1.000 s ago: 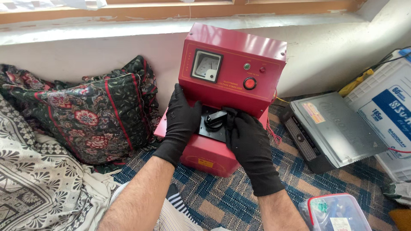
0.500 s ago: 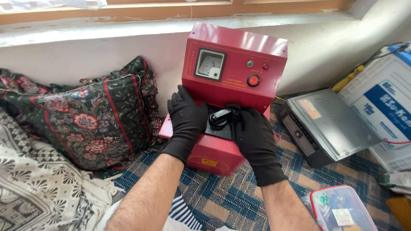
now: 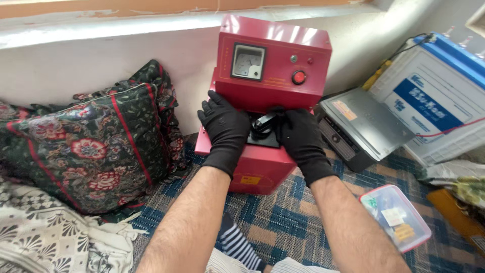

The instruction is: The person, wearing black gloves, disconnects wires from a wall outlet, manipulates a black cloth near an electronic voltage stabilizer, and then presses down on a power inverter unit.

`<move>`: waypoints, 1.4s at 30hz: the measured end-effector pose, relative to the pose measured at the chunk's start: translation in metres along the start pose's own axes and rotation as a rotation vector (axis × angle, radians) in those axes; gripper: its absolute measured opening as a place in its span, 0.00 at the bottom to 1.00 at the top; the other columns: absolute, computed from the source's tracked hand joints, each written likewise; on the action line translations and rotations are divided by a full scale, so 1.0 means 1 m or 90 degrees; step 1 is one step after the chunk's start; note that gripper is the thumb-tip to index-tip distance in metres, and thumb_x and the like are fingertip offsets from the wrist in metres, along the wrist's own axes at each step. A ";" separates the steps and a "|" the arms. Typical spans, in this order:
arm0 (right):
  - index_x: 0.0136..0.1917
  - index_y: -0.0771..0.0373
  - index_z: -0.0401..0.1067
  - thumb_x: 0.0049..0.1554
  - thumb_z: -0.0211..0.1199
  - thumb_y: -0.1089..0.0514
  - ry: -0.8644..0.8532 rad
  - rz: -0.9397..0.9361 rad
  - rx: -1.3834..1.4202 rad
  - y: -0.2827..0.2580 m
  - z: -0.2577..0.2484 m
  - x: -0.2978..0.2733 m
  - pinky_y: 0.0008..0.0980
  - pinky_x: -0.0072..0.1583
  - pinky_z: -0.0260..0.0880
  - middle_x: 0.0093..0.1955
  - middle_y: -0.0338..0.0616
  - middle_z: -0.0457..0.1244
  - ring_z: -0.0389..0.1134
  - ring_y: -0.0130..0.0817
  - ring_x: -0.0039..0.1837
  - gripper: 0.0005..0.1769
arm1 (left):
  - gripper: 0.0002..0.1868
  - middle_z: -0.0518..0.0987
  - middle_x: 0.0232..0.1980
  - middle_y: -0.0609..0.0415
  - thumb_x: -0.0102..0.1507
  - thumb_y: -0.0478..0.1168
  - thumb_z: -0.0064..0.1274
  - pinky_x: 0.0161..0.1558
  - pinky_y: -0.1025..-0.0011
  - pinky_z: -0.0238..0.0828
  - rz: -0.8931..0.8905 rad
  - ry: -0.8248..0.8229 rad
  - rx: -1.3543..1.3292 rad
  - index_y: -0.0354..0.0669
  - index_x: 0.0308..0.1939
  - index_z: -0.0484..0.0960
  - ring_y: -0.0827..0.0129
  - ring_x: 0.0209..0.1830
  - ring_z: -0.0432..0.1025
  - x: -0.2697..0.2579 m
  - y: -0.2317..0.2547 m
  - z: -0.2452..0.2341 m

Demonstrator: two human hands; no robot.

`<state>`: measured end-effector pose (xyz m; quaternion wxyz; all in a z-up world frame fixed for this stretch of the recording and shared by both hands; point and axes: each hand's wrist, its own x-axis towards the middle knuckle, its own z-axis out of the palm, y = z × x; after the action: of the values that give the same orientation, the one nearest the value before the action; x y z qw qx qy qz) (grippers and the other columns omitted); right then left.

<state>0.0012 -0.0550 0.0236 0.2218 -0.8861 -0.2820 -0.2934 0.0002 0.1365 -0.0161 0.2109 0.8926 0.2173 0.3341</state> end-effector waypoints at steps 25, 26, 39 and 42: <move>0.58 0.58 0.78 0.60 0.59 0.38 0.079 0.402 -0.026 0.097 0.006 -0.018 0.53 0.56 0.69 0.51 0.59 0.70 0.71 0.59 0.56 0.25 | 0.39 0.80 0.47 0.25 0.58 0.61 0.64 0.51 0.48 0.73 -0.207 -0.252 -0.224 0.25 0.50 0.73 0.33 0.50 0.76 0.017 -0.054 0.021; 0.58 0.58 0.78 0.60 0.59 0.38 0.078 0.400 -0.024 0.102 0.005 -0.013 0.53 0.56 0.69 0.51 0.59 0.70 0.71 0.59 0.56 0.25 | 0.39 0.80 0.47 0.25 0.58 0.61 0.64 0.51 0.48 0.73 -0.209 -0.250 -0.223 0.25 0.50 0.73 0.33 0.50 0.76 0.016 -0.050 0.024; 0.56 0.56 0.79 0.61 0.58 0.36 0.014 0.377 -0.001 0.145 0.008 0.011 0.50 0.57 0.70 0.50 0.57 0.71 0.72 0.56 0.56 0.25 | 0.33 0.80 0.47 0.26 0.60 0.57 0.62 0.52 0.48 0.72 -0.220 -0.127 -0.293 0.25 0.49 0.75 0.33 0.50 0.76 -0.015 -0.029 0.038; 0.56 0.56 0.79 0.61 0.58 0.37 0.015 0.365 -0.020 0.144 0.008 0.018 0.50 0.57 0.70 0.50 0.56 0.71 0.72 0.56 0.55 0.25 | 0.32 0.80 0.46 0.26 0.61 0.54 0.62 0.50 0.49 0.73 -0.201 -0.087 -0.370 0.24 0.50 0.74 0.33 0.48 0.76 -0.017 -0.028 0.042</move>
<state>0.1073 -0.1509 -0.0029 0.2850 -0.9296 -0.0125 -0.2334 0.0104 0.1410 -0.0682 0.5200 0.7708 0.2337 0.2844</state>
